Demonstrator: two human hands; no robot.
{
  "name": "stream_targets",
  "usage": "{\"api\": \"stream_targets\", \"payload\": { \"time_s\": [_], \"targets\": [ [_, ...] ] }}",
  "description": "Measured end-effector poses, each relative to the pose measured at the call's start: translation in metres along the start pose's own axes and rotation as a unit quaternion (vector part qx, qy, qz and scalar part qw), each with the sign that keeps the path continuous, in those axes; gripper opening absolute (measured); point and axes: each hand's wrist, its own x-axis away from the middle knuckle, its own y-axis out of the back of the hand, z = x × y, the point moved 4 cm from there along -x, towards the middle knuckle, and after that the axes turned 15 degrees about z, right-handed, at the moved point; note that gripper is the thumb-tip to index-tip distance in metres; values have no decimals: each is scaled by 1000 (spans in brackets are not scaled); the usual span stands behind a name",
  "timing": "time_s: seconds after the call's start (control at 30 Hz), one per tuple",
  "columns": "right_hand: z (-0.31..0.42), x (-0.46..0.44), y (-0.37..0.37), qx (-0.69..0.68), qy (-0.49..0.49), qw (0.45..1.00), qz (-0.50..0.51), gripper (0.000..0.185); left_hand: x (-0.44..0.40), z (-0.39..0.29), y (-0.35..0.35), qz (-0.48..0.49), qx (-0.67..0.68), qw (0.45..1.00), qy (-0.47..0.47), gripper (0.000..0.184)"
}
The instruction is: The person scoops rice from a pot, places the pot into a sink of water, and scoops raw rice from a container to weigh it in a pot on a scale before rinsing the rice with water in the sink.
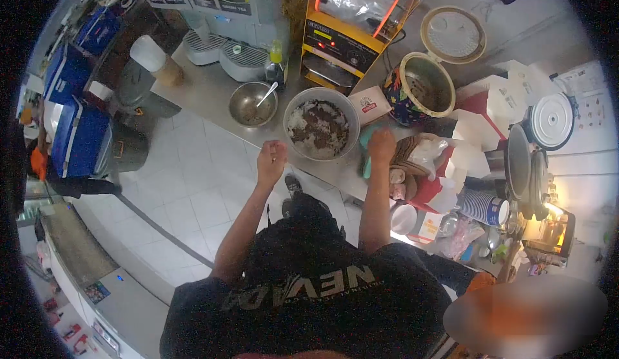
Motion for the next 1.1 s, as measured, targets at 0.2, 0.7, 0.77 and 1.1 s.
{"api": "stream_targets", "payload": {
  "time_s": [0.2, 0.7, 0.77, 1.1],
  "targets": [
    [37, -57, -3, -215, 116, 967, 77, 30, -31, 42, -18, -16, 53, 998, 9, 21],
    [112, 25, 72, -547, 60, 770, 323, 20, 2, -6, 90, 169, 468, 854, 152, 11],
    [152, 45, 72, -537, 57, 754, 374, 21, 24, -17, 146, 164, 464, 859, 140, 12],
    [496, 147, -55, -529, 86, 667, 517, 15, 132, 23, 453, -125, 384, 911, 91, 24]
  ]
}}
